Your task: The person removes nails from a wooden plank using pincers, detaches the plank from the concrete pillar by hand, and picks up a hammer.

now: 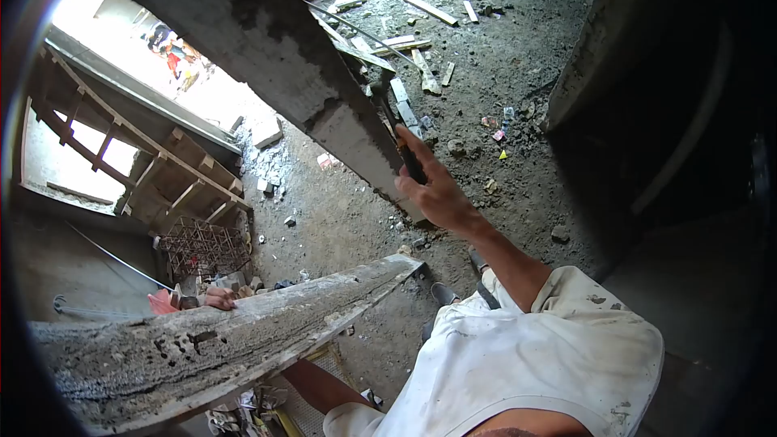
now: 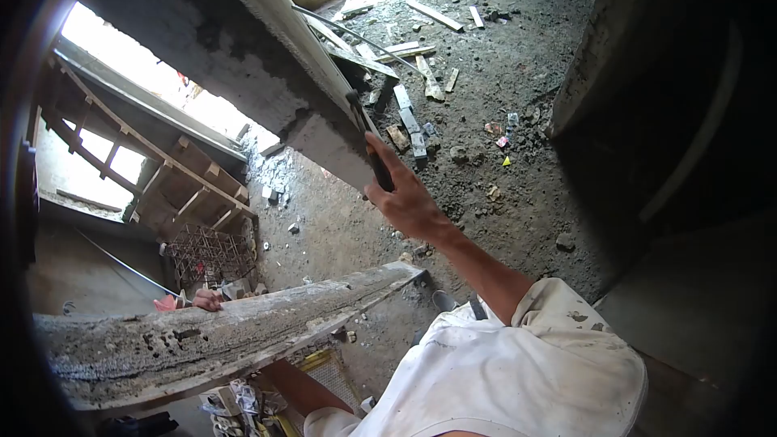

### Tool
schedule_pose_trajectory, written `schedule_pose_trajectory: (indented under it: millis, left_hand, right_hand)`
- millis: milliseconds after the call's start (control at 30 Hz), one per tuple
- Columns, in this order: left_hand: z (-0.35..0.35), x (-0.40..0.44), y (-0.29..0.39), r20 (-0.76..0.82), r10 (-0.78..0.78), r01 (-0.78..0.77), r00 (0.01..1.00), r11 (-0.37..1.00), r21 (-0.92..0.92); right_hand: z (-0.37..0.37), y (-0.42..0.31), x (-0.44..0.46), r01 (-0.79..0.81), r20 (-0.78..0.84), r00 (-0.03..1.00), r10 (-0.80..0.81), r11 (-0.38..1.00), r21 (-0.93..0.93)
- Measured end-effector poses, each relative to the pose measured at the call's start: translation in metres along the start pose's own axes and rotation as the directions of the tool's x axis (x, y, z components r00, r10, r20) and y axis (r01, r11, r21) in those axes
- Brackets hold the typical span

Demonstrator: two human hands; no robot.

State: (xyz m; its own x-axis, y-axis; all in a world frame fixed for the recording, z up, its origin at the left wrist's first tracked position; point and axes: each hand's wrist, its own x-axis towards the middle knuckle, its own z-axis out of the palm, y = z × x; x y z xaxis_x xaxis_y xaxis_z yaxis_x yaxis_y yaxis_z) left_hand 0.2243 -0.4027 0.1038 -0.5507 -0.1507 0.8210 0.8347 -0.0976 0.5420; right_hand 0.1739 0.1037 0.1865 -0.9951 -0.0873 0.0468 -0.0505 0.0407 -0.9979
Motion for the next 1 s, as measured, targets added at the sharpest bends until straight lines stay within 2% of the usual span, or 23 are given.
schedule_pose_trajectory:
  millis: [33, 67, 233, 300, 367, 433, 500, 567, 600, 633, 667, 700, 733, 767, 800, 833, 867, 900, 933, 967, 1000]
  left_hand:
    - [-0.001, -0.001, -0.002, -0.004, 0.000, 0.000, 1.000, 1.000, 0.003]
    - [-0.002, -0.002, -0.005, -0.011, 0.003, -0.003, 1.000, 1.000, 0.002]
    - [-0.007, -0.003, -0.021, -0.029, 0.018, -0.019, 0.999, 1.000, -0.016]
    - [-0.010, -0.002, -0.027, -0.035, 0.023, -0.023, 0.999, 1.000, -0.019]
    - [-0.011, -0.001, -0.034, -0.038, 0.027, -0.028, 0.999, 0.999, -0.025]
    - [-0.013, 0.001, -0.041, -0.044, 0.031, -0.032, 0.999, 0.999, -0.022]
    - [-0.015, 0.002, -0.049, -0.049, 0.039, -0.039, 0.998, 0.999, -0.013]
    - [-0.016, 0.001, -0.056, -0.059, 0.045, -0.046, 0.997, 0.999, -0.007]
    - [-0.017, 0.001, -0.061, -0.059, 0.045, -0.045, 0.997, 0.999, -0.002]
    - [-0.017, -0.001, -0.066, -0.064, 0.046, -0.046, 0.997, 0.999, -0.003]
    - [-0.017, 0.000, -0.071, -0.069, 0.048, -0.048, 0.996, 0.999, -0.004]
    - [-0.016, 0.000, -0.078, -0.072, 0.052, -0.053, 0.996, 0.999, -0.005]
    - [-0.016, 0.002, -0.085, -0.071, 0.056, -0.056, 0.996, 0.998, -0.007]
    - [-0.017, 0.003, -0.092, -0.070, 0.053, -0.054, 0.996, 0.999, -0.008]
    - [-0.016, 0.006, -0.099, -0.072, 0.054, -0.055, 0.996, 0.998, -0.008]
    - [-0.018, 0.010, -0.109, -0.069, 0.055, -0.056, 0.996, 0.998, -0.007]
    - [-0.015, 0.015, -0.118, -0.068, 0.057, -0.057, 0.996, 0.998, -0.002]
    - [-0.015, 0.020, -0.129, -0.062, 0.057, -0.056, 0.996, 0.998, 0.006]
    - [-0.016, 0.027, -0.140, -0.061, 0.058, -0.057, 0.996, 0.998, 0.023]
    - [-0.017, 0.033, -0.152, -0.064, 0.054, -0.051, 0.996, 0.998, 0.045]
    - [-0.016, 0.039, -0.158, -0.085, 0.025, -0.015, 0.996, 0.993, 0.121]
  right_hand:
    - [-0.002, -0.010, 0.001, -0.023, 0.014, 1.000, 0.023, 1.000, 0.019]
    - [-0.002, -0.007, 0.005, 0.065, 0.003, 0.998, -0.065, 0.998, -0.017]
    - [0.006, -0.002, 0.012, 0.100, 0.021, 0.995, -0.099, 0.990, -0.095]
    - [0.011, 0.003, 0.008, -0.029, 0.050, 0.998, 0.029, 1.000, 0.003]
    - [0.012, 0.038, 0.013, 0.035, 0.013, 0.999, -0.035, 0.998, -0.042]
    - [0.008, 0.058, 0.008, -0.183, -0.004, 0.982, 0.186, 0.967, 0.180]
    - [-0.003, 0.087, -0.004, -0.300, 0.019, 0.951, 0.308, 0.907, 0.294]
    - [-0.025, 0.157, -0.022, -0.414, 0.038, 0.907, 0.420, 0.869, 0.272]
    - [-0.034, 0.196, -0.033, -0.472, -0.004, 0.867, 0.498, 0.825, 0.310]
    - [-0.048, 0.228, -0.049, -0.553, 0.041, 0.814, 0.580, 0.750, 0.363]
    - [-0.057, 0.279, -0.073, -0.519, -0.089, 0.805, 0.586, 0.770, 0.372]
    - [-0.078, 0.346, -0.091, -0.623, -0.043, 0.695, 0.717, 0.632, 0.462]
    - [-0.092, 0.360, -0.117, -0.730, 0.050, 0.653, 0.756, 0.610, 0.307]
    - [-0.111, 0.409, -0.144, -0.804, 0.047, 0.560, 0.827, 0.528, 0.274]
    - [-0.120, 0.419, -0.177, -0.869, -0.070, 0.454, 0.888, 0.459, 0.182]
    - [-0.160, 0.522, -0.217, -0.880, -0.123, 0.462, 0.878, 0.471, 0.058]
    - [-0.168, 0.518, -0.248, -0.913, -0.169, 0.409, 0.897, 0.404, -0.066]
    - [-0.179, 0.507, -0.276, -0.875, -0.145, 0.450, 0.881, 0.402, -0.270]
    - [-0.192, 0.502, -0.302, -0.718, -0.053, 0.554, 0.831, 0.444, -0.536]
    - [-0.203, 0.500, -0.328, -0.417, 0.109, 0.666, 0.738, 0.491, -0.765]
    - [-0.210, 0.500, -0.347, -0.124, 0.262, 0.721, 0.641, 0.492, -0.862]
